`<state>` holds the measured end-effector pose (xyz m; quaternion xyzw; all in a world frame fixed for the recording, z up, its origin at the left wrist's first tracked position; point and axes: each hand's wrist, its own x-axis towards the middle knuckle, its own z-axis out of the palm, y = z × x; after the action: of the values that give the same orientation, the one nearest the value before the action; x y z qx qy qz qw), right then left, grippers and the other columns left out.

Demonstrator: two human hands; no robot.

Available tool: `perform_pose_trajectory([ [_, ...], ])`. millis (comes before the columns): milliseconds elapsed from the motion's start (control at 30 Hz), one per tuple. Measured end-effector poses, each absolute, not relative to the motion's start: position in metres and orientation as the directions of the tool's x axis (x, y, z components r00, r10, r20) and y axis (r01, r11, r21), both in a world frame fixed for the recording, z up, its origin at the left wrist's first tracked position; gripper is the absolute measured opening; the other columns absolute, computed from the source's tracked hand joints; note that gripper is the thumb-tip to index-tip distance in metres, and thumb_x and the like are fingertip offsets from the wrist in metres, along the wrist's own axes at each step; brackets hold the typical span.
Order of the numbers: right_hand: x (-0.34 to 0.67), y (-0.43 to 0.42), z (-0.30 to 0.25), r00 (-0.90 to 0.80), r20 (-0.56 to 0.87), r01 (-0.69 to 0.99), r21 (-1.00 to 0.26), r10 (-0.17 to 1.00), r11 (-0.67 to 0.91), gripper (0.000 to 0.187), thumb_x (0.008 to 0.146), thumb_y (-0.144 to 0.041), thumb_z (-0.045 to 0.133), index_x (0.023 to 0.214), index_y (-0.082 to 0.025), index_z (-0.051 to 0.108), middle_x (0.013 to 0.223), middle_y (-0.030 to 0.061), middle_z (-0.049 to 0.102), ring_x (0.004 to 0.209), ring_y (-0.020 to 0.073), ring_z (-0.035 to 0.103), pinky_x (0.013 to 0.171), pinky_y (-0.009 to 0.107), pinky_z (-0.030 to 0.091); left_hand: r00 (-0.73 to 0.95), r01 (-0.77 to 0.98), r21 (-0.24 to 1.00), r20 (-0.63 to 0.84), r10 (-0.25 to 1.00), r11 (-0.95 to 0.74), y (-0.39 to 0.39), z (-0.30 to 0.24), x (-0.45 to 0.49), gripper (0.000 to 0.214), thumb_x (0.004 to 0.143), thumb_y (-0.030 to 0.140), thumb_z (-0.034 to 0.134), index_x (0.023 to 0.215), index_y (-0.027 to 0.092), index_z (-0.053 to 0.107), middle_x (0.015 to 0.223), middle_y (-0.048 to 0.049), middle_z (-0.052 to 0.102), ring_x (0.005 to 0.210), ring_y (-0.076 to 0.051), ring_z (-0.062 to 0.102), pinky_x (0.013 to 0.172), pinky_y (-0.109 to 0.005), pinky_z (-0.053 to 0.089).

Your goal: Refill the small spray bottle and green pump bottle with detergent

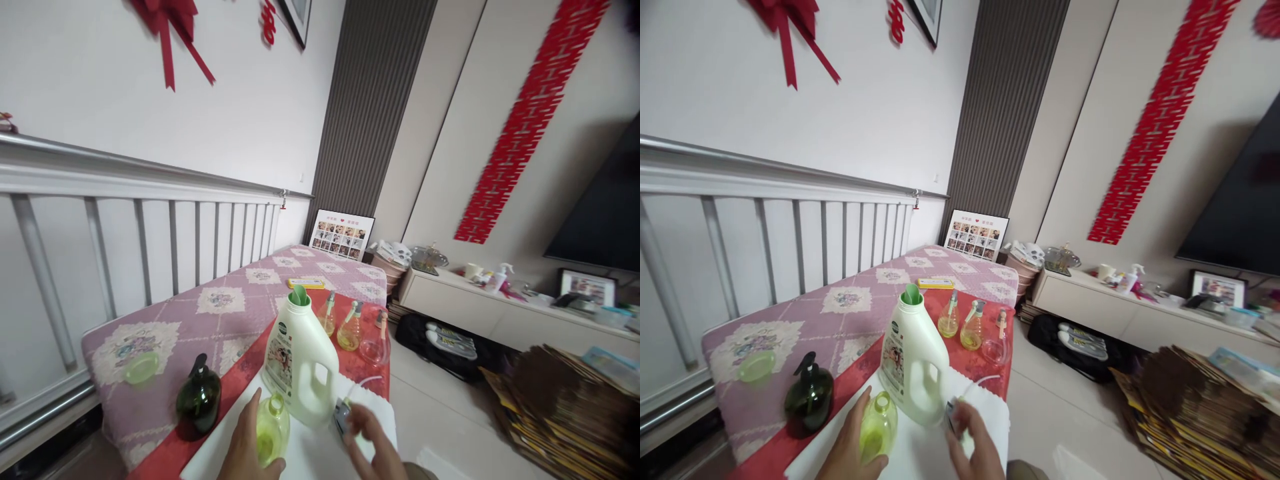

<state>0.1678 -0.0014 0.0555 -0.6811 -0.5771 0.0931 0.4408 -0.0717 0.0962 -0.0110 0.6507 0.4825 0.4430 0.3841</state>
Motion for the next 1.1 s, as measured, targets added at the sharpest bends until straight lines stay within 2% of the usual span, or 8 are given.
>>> perform_pose_trajectory([
  [100, 0.174, 0.028, 0.099, 0.448, 0.298, 0.579, -0.815, 0.843, -0.019, 0.048, 0.087, -0.053, 0.060, 0.123, -0.021, 0.057, 0.122, 0.0174, 0.072, 0.109, 0.0285, 0.071, 0.096, 0.044, 0.055, 0.163, 0.261, 0.947, 0.148, 0.975, -0.188, 0.096, -0.006, -0.076, 0.097, 0.057, 0.000, 0.059, 0.152, 0.009, 0.040, 0.154, -0.0213, 0.054, 0.143, -0.037, 0.054, 0.119, -0.048, 0.046],
  [167, 0.168, 0.046, 0.120, 0.464, 0.244, 0.446, -0.895, 0.852, 0.013, 0.064, 0.082, -0.061, 0.065, 0.126, -0.016, 0.056, 0.127, 0.0220, 0.070, 0.118, 0.0324, 0.067, 0.097, 0.048, 0.054, 0.191, 0.260, 0.952, 0.116, 0.975, -0.164, 0.096, -0.002, -0.080, 0.096, 0.059, 0.001, 0.058, 0.152, 0.010, 0.040, 0.156, -0.0207, 0.052, 0.143, -0.036, 0.053, 0.120, -0.048, 0.045],
  [300, 0.147, 0.072, 0.137, 0.308, 0.090, 0.137, -0.989, 0.947, 0.049, 0.062, 0.083, -0.061, 0.070, 0.124, -0.016, 0.061, 0.122, 0.0164, 0.075, 0.111, 0.0280, 0.071, 0.097, 0.043, 0.055, 0.255, 0.322, 0.938, 0.044, 0.966, -0.128, 0.098, 0.008, -0.084, 0.096, 0.059, 0.007, 0.059, 0.152, 0.010, 0.036, 0.160, -0.0181, 0.048, 0.149, -0.032, 0.046, 0.126, -0.042, 0.036],
  [400, 0.139, 0.084, 0.135, 0.266, 0.001, 0.061, -0.998, 0.964, -0.016, 0.066, 0.072, -0.064, 0.079, 0.116, -0.016, 0.067, 0.105, 0.0113, 0.080, 0.095, 0.0285, 0.074, 0.085, 0.041, 0.058, 0.285, 0.389, 0.918, -0.042, 0.958, -0.076, 0.100, 0.013, -0.085, 0.099, 0.059, 0.013, 0.062, 0.153, 0.011, 0.032, 0.164, -0.0146, 0.044, 0.153, -0.028, 0.040, 0.129, -0.036, 0.030],
  [600, 0.142, 0.099, 0.148, 0.279, 0.039, 0.127, -0.992, 0.959, 0.003, 0.058, 0.066, -0.063, 0.080, 0.103, -0.019, 0.070, 0.088, 0.0051, 0.077, 0.075, 0.0229, 0.068, 0.070, 0.035, 0.054, 0.327, 0.431, 0.900, -0.092, 0.940, -0.061, 0.101, 0.017, -0.088, 0.104, 0.058, 0.020, 0.064, 0.155, 0.009, 0.026, 0.166, -0.0151, 0.039, 0.155, -0.030, 0.035, 0.130, -0.036, 0.029],
  [767, 0.152, 0.098, 0.189, 0.267, 0.110, 0.268, -0.963, 0.957, 0.036, 0.044, 0.065, -0.061, 0.082, 0.079, -0.023, 0.064, 0.060, -0.0048, 0.060, 0.059, 0.0151, 0.051, 0.060, 0.028, 0.040, 0.365, 0.465, 0.881, -0.099, 0.926, -0.089, 0.101, 0.017, -0.091, 0.107, 0.059, 0.015, 0.062, 0.157, 0.009, 0.021, 0.169, -0.0170, 0.033, 0.157, -0.030, 0.032, 0.131, -0.038, 0.028],
  [900, 0.167, 0.088, 0.228, 0.191, 0.111, 0.366, -0.930, 0.975, 0.034, 0.048, 0.067, -0.066, 0.080, 0.070, -0.022, 0.058, 0.051, -0.0060, 0.054, 0.052, 0.0121, 0.043, 0.056, 0.027, 0.031, 0.386, 0.470, 0.879, -0.122, 0.915, -0.081, 0.104, 0.013, -0.091, 0.110, 0.060, 0.016, 0.063, 0.159, 0.010, 0.016, 0.170, -0.0179, 0.031, 0.157, -0.031, 0.033, 0.131, -0.041, 0.029],
  [1100, 0.197, 0.063, 0.270, 0.013, 0.069, 0.616, -0.786, 0.998, 0.046, 0.059, 0.072, -0.077, 0.070, 0.071, -0.020, 0.057, 0.052, -0.0064, 0.049, 0.053, 0.0105, 0.041, 0.056, 0.025, 0.029, 0.348, 0.442, 0.893, -0.079, 0.934, -0.089, 0.111, -0.002, -0.085, 0.107, 0.060, 0.021, 0.065, 0.157, 0.011, 0.021, 0.168, -0.0176, 0.035, 0.156, -0.032, 0.035, 0.131, -0.043, 0.030],
])
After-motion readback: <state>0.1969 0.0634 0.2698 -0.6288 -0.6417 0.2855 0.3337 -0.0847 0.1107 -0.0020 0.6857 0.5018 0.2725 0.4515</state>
